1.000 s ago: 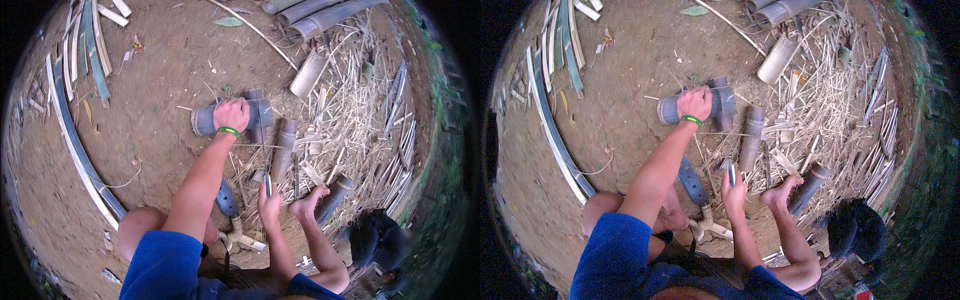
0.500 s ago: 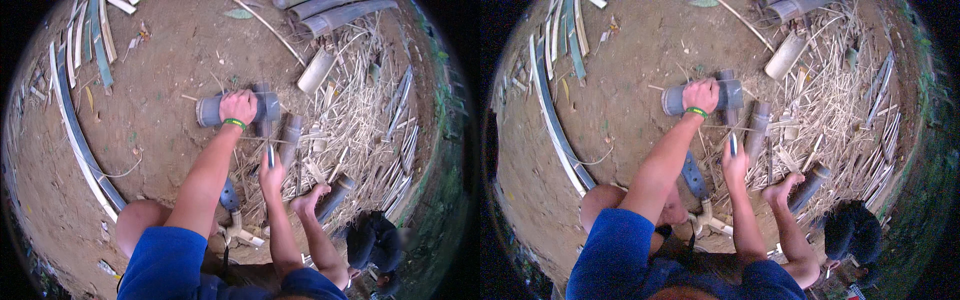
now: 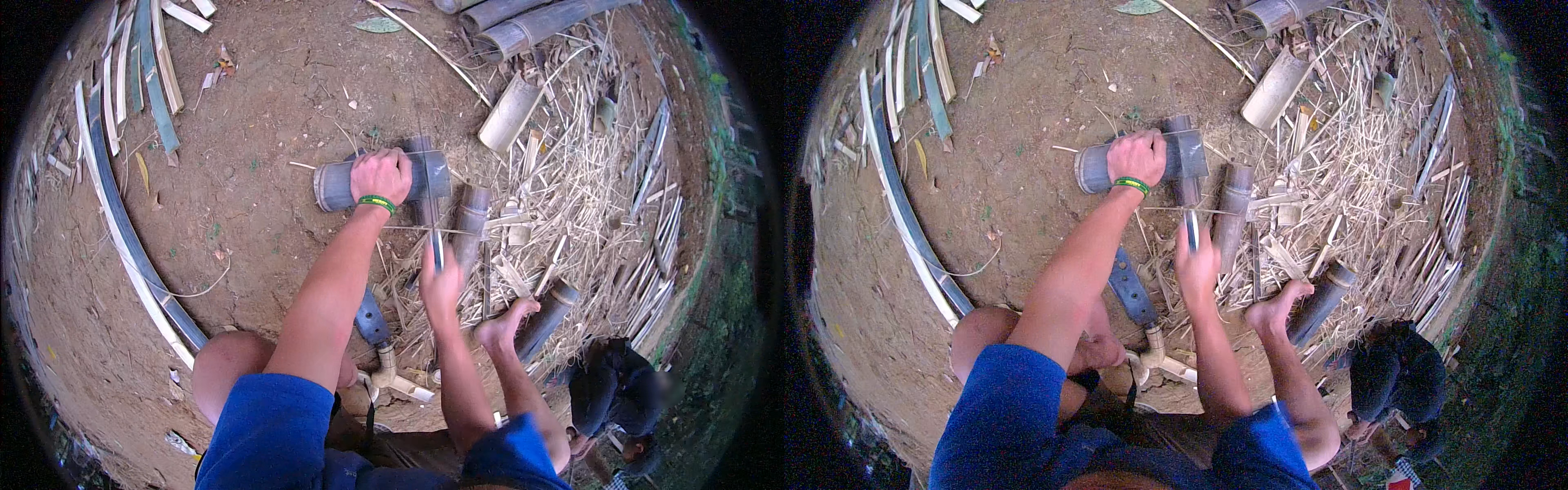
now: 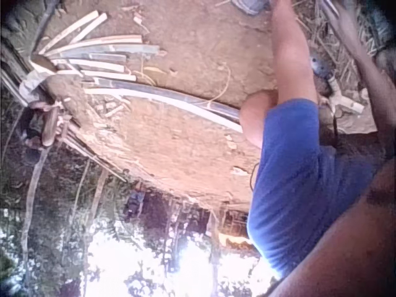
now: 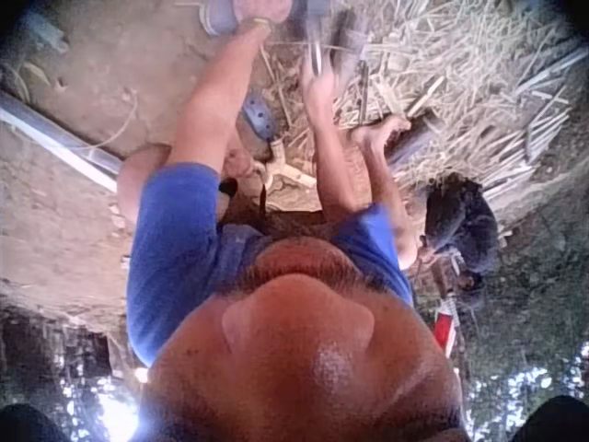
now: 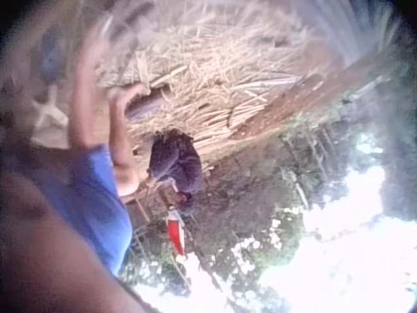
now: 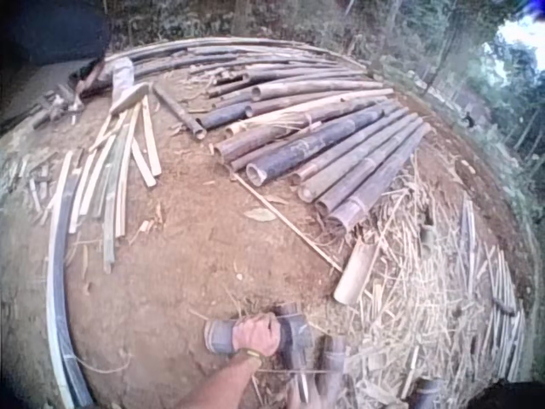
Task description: The person sits on the ground and uses a hand saw to cut a piece of bamboo. They then use a knife to split the bamboo into smaller strips and further refine the pieces.
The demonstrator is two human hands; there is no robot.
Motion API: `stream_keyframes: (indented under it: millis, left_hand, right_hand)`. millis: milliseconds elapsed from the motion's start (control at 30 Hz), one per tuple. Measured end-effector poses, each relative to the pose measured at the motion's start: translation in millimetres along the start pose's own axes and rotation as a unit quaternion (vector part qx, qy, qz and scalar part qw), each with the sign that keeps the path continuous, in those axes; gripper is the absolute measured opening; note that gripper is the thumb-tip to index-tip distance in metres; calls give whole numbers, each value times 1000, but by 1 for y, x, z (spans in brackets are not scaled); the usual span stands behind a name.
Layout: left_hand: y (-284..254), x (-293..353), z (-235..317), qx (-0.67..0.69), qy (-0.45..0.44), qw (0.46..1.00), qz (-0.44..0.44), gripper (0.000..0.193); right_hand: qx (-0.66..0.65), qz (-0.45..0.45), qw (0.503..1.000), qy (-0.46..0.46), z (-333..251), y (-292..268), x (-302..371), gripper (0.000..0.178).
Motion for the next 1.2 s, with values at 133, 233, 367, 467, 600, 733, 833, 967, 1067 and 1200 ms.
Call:
stream_keyframes:
  millis: [133,233,367,467,600,733,833,967,1067,1200]
  left_hand:
    - [-9,-5,-7,-6,6,999,39,30]
    - [-5,-4,10,16,11,999,26,31]
    - [-6,4,-4,-6,-30,1000,-9,32]
    - [-8,-2,-3,1,-10,1000,19,32]
    - [-4,-8,14,9,1,1000,13,31]
    - [-5,3,-7,-1,-15,1000,17,31]
    - [-8,0,-7,4,-7,999,37,30]
    - [-3,0,17,29,0,1000,6,30]
    - [-3,2,-2,1,-23,999,-29,33]
    - [-3,5,-6,-9,-2,1000,8,33]
  right_hand:
    - [-42,77,993,-72,24,-11,70,27]
    - [15,47,999,-5,-17,4,-21,28]
    - [-26,18,999,15,1,-6,21,27]
    - [-33,23,999,-20,68,-13,84,27]
    - [2,58,997,-60,-8,-1,-26,31]
    - [-40,22,999,-13,-2,-4,24,35]
    - [-17,16,1000,12,41,-8,59,36]
    - [29,56,997,-37,-2,4,-28,37]
    - [-5,10,1000,5,-25,2,-22,38]
    - [-46,56,997,-33,48,-11,72,43]
Point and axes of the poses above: each hand's wrist, its own x-axis away from the middle knuckle, its own y-axis out of the palm, z = x × y, the point moved 6 cm from there along -x, towards the middle knuckle, and after that the axes turned 5 degrees about y, right-handed, at the moved point
